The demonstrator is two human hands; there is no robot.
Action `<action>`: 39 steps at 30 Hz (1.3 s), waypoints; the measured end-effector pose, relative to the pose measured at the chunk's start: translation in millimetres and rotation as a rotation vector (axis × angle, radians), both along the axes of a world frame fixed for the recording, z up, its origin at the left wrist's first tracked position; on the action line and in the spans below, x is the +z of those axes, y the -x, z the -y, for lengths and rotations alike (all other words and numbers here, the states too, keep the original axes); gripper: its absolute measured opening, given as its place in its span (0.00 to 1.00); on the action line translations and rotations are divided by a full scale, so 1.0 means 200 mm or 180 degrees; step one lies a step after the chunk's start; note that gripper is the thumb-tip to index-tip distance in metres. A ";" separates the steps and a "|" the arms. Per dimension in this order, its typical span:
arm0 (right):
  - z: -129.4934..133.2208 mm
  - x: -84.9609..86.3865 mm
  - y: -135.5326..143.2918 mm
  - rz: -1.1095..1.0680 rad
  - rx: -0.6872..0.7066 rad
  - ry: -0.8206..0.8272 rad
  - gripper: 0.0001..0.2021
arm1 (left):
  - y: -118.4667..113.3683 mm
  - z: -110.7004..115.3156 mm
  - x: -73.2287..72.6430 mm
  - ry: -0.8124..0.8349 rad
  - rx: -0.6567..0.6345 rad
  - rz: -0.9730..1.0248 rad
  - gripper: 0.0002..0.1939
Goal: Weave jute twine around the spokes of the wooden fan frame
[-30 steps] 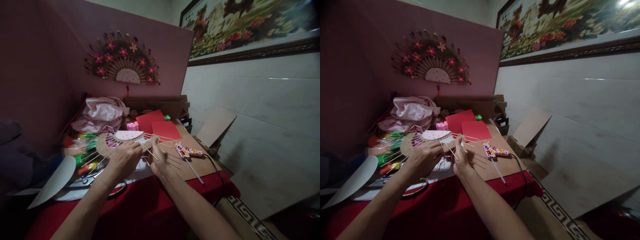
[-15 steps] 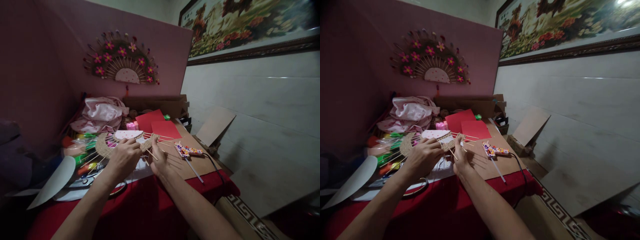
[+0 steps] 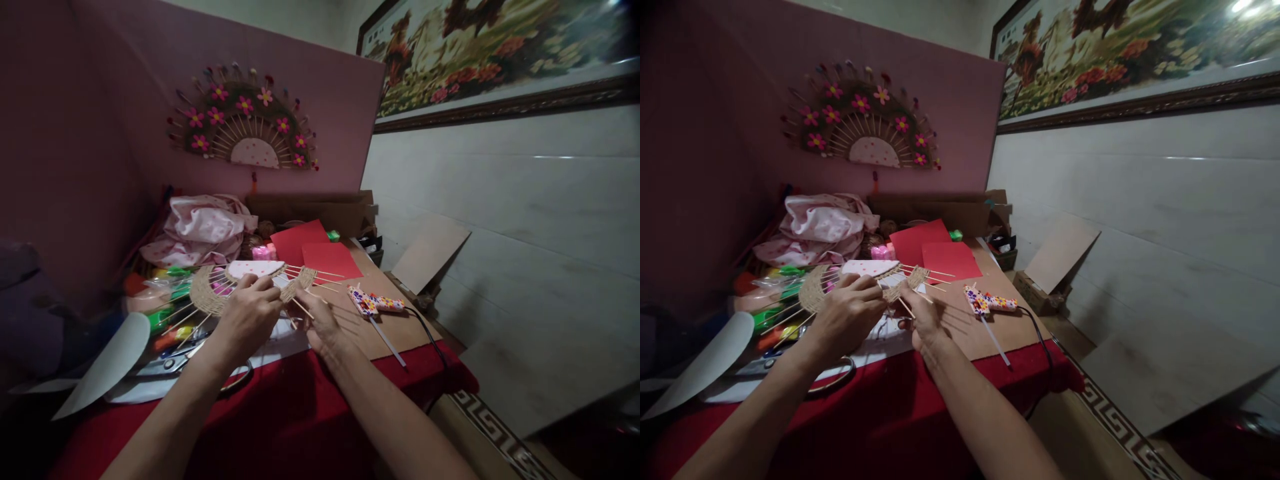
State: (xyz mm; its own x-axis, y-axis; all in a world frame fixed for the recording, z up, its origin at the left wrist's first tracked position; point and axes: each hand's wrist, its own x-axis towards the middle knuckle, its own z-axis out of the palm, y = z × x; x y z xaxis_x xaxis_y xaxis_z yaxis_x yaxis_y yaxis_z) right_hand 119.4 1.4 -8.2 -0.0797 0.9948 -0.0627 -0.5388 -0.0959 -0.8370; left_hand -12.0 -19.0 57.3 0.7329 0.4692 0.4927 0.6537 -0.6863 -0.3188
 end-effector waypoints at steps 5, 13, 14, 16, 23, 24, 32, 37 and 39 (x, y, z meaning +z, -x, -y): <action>0.03 0.01 -0.01 -0.0061 0.0001 0.0188 0.10 | 0.00 0.00 0.00 -0.0027 -0.0037 0.0008 0.11; 0.03 0.02 0.00 -0.0269 -0.0032 0.0122 0.06 | 0.00 0.00 -0.01 -0.0026 0.0004 0.0057 0.11; 0.03 0.02 -0.01 -0.0253 -0.0023 0.0152 0.07 | 0.00 0.00 -0.01 -0.0024 0.0023 0.0049 0.10; 0.03 0.02 -0.02 -0.0219 -0.0025 0.0243 0.08 | 0.00 0.00 -0.01 -0.0014 0.0068 0.0030 0.10; 0.05 0.02 -0.03 -0.0106 -0.0022 0.0419 0.08 | 0.00 0.00 -0.01 0.0205 0.0175 -0.0003 0.09; 0.06 0.02 -0.03 -0.0119 -0.0043 0.0454 0.08 | 0.01 0.00 -0.02 0.0280 0.0172 0.0042 0.08; 0.06 0.01 -0.05 -0.0194 -0.0027 0.0776 0.05 | 0.11 -0.06 0.02 0.0657 -0.0253 0.1686 0.05; 0.06 0.01 -0.05 -0.0262 -0.0087 0.0774 0.06 | 0.15 -0.02 0.07 0.0548 0.0206 0.2564 0.08; 0.06 0.01 -0.05 -0.0271 -0.0116 0.0748 0.08 | 0.15 0.01 0.08 0.0684 0.0219 0.2760 0.11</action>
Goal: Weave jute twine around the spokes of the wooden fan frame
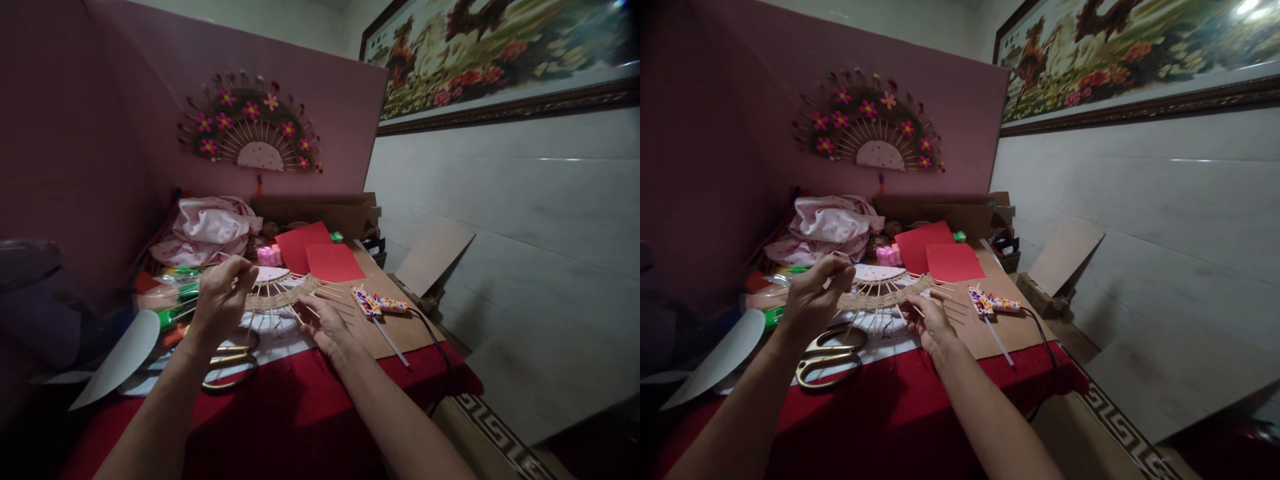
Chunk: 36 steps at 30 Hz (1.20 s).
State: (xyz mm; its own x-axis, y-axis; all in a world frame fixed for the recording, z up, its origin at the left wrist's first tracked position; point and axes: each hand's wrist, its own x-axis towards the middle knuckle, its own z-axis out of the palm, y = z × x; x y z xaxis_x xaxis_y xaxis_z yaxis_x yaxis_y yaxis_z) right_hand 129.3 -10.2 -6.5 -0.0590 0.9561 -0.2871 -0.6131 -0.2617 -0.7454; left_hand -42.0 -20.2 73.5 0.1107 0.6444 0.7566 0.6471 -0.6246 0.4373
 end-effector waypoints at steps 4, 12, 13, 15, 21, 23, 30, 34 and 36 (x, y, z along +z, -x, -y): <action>-0.01 0.00 0.00 0.0029 -0.0008 -0.0034 0.08 | 0.01 0.02 0.01 0.0220 0.0072 0.0278 0.19; -0.04 0.00 -0.02 0.0198 -0.0140 -0.0072 0.05 | 0.09 -0.10 -0.05 0.1161 -0.0121 -0.1134 0.06; -0.04 0.00 -0.02 0.0199 -0.0140 -0.0063 0.06 | 0.10 -0.10 -0.06 0.1172 -0.0131 -0.1272 0.04; -0.06 0.00 -0.03 0.0180 -0.0129 -0.0104 0.06 | 0.12 -0.10 -0.06 0.1144 -0.0148 -0.1448 0.03; -0.08 0.00 -0.06 -0.0019 -0.0151 -0.0246 0.04 | 0.11 -0.08 -0.06 0.1049 -0.0249 -0.1662 0.04; -0.08 0.00 -0.07 -0.0141 -0.0156 -0.0176 0.03 | 0.09 -0.08 -0.07 0.1090 -0.0295 -0.1760 0.04; -0.09 0.02 -0.09 -0.0276 -0.0291 0.0121 0.03 | 0.02 -0.09 -0.13 0.0850 0.0164 -0.2140 0.02; -0.08 0.03 -0.09 -0.0328 -0.0466 0.0080 0.06 | 0.01 -0.09 -0.14 0.0856 0.0185 -0.2096 0.05; -0.08 0.04 -0.08 -0.0352 -0.0572 0.0047 0.07 | 0.01 -0.10 -0.14 0.0960 0.0139 -0.1977 0.04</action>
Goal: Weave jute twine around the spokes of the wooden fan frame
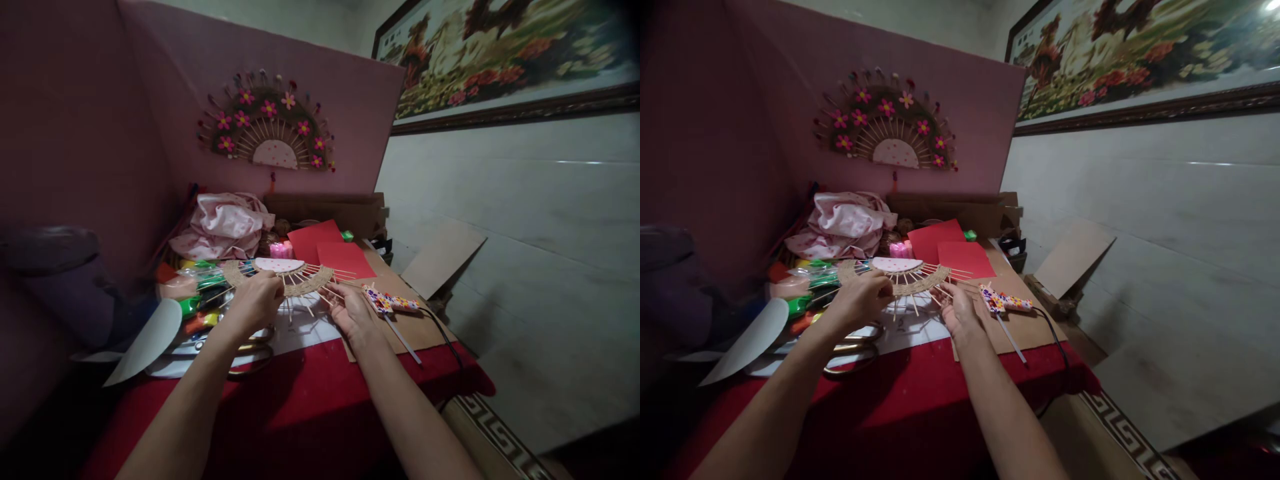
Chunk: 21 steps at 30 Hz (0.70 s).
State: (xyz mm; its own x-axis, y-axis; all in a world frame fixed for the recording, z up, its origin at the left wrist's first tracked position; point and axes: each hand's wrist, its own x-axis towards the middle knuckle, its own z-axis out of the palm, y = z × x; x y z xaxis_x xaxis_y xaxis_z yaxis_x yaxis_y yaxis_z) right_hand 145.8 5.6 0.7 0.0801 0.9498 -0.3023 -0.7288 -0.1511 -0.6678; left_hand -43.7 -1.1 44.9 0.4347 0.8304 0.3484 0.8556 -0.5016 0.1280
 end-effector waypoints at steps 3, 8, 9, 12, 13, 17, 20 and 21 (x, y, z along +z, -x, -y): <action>0.00 0.01 0.00 -0.0017 -0.0136 -0.0047 0.08 | 0.00 -0.01 0.00 0.0035 0.0037 0.0057 0.05; 0.00 0.01 0.00 -0.0013 -0.0152 0.0005 0.08 | -0.02 -0.01 -0.01 -0.0133 0.0011 -0.0095 0.08; 0.00 0.01 0.00 -0.0011 -0.0149 0.0016 0.08 | -0.02 -0.01 -0.02 -0.0167 0.0000 -0.0137 0.09; 0.00 0.01 0.00 -0.0004 -0.0130 0.0039 0.09 | -0.02 -0.01 -0.02 -0.0237 -0.0003 -0.0273 0.10; 0.01 0.01 0.00 0.0001 -0.0114 0.0049 0.09 | -0.03 -0.02 -0.02 -0.0246 0.0008 -0.0337 0.10; 0.01 0.01 0.00 0.0027 -0.0046 0.0077 0.07 | -0.03 -0.03 -0.03 -0.0289 -0.0076 -0.0695 0.11; 0.02 0.01 -0.01 0.0027 0.0002 0.0064 0.06 | -0.04 -0.02 -0.03 -0.0335 -0.0143 -0.0880 0.12; 0.02 0.01 -0.01 0.0026 0.0014 0.0057 0.06 | -0.04 -0.02 -0.03 -0.0333 -0.0147 -0.0917 0.13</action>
State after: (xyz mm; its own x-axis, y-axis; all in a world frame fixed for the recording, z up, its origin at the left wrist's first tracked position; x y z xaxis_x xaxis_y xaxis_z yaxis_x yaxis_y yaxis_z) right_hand 147.3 2.5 1.8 0.0786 0.9446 -0.3186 -0.7226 -0.1662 -0.6710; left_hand -35.6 3.4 38.5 0.5646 0.7736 0.2877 0.8251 -0.5385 -0.1709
